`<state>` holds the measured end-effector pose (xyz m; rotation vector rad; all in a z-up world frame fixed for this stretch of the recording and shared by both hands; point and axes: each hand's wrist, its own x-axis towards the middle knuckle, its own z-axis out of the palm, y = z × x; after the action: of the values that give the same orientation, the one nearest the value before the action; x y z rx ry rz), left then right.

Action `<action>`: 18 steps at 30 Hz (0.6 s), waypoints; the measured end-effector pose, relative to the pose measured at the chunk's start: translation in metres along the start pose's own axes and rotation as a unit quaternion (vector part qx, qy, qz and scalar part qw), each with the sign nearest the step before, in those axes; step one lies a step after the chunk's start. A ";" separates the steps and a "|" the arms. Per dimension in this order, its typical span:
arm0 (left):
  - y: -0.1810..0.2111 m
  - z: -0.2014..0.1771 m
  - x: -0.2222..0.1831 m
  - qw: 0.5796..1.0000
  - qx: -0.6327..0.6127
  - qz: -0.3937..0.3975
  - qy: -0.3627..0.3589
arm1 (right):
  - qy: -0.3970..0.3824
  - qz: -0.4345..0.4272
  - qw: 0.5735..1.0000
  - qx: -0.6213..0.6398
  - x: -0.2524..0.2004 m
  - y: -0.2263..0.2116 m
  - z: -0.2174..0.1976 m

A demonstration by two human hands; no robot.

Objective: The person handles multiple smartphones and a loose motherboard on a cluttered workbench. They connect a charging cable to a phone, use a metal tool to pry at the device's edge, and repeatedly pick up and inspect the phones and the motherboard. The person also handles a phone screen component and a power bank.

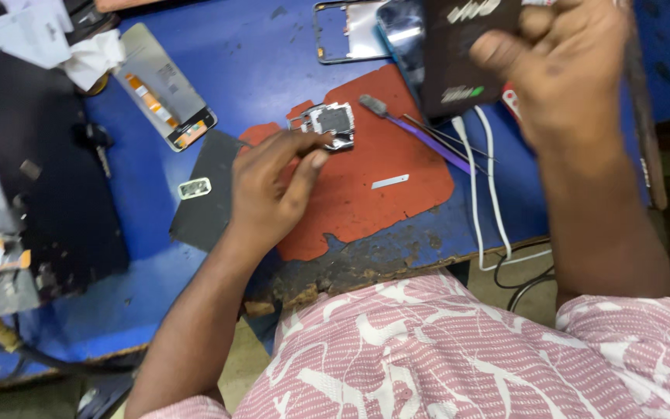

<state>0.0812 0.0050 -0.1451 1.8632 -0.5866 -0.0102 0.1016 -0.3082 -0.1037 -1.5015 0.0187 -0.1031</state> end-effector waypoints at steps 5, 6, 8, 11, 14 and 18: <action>0.002 0.010 0.016 0.964 -0.247 -0.087 -0.049 | -0.102 0.029 0.992 0.072 -0.027 0.018 0.056; 0.000 0.014 0.016 0.964 -0.240 -0.111 -0.042 | -0.117 0.030 0.990 0.078 -0.028 0.025 0.061; -0.006 0.023 0.016 0.960 -0.228 -0.157 -0.032 | -0.128 0.023 0.989 0.077 -0.027 0.040 0.068; -0.013 0.029 0.008 0.949 -0.249 -0.193 0.008 | -0.142 0.026 0.987 0.069 -0.026 0.059 0.071; -0.023 0.030 -0.002 0.931 -0.317 -0.178 0.029 | -0.165 0.076 0.977 0.108 -0.029 0.072 0.071; -0.030 0.020 -0.006 0.940 -0.297 -0.155 0.063 | -0.173 0.153 0.973 0.021 -0.033 0.073 0.075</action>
<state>0.0821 -0.0031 -0.1811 1.3316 -0.1611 -0.2490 0.0787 -0.2267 -0.1725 -1.4401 -0.0320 0.4053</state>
